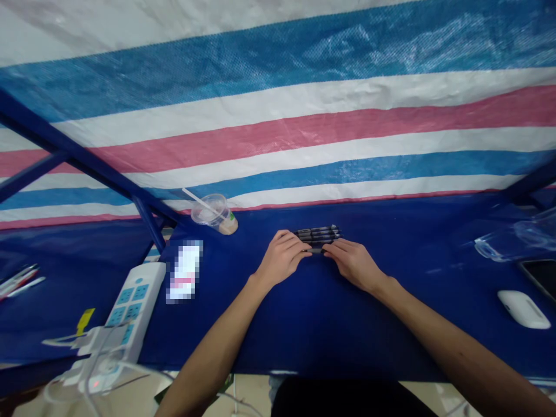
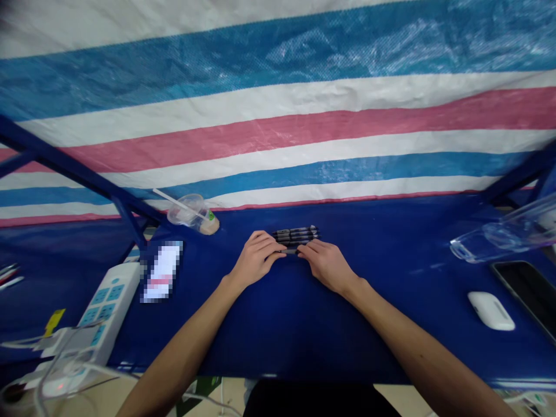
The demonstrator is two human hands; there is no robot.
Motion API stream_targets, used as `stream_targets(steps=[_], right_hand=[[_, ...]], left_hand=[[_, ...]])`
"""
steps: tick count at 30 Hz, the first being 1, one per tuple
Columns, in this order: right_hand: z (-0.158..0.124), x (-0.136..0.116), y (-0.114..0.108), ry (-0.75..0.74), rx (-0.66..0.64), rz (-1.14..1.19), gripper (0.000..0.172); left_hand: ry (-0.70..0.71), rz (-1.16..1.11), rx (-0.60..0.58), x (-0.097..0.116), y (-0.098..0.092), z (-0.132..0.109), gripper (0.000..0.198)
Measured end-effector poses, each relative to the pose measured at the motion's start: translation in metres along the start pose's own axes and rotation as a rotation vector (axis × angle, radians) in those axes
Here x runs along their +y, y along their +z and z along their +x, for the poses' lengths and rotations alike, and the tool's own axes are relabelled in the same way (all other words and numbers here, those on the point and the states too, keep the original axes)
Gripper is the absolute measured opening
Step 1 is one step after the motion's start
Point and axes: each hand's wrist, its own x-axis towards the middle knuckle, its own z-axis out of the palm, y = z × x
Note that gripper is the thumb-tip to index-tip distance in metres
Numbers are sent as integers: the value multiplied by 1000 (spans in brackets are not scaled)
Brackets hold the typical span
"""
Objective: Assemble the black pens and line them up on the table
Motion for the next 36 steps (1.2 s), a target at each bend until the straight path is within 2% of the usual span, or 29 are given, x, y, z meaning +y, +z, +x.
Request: stream_targets(steps=[7,14,16,19,22,25,30,36], right_hand=[[-1,1,4,-21,67,61,20],[1,-5,1,-52,120,136,14],[2,-4,-1,-58,122,125,15],[2,-4,-4,-49,131,97,15],[2,-4,-5,-35,160,80,16],[2,-4,-5,-42,173,63,17],[2,-5,-3,-55,150,66,16],[3,-8,-6,-51,161,66,15]], left_hand=[[-14,10,-64,1,0,0,17],[-49,92,-98,3,-2,0,43],[-37,84,-89,3,-2,0,38],[-12,56,-28,3,-1,0,22],[10,48,44,2,-1,0,24],[8,42,36,1,-2,0,13],[-32,29,-36,2,-6,1,20],[-20,24,-51,3,-5,2,27]])
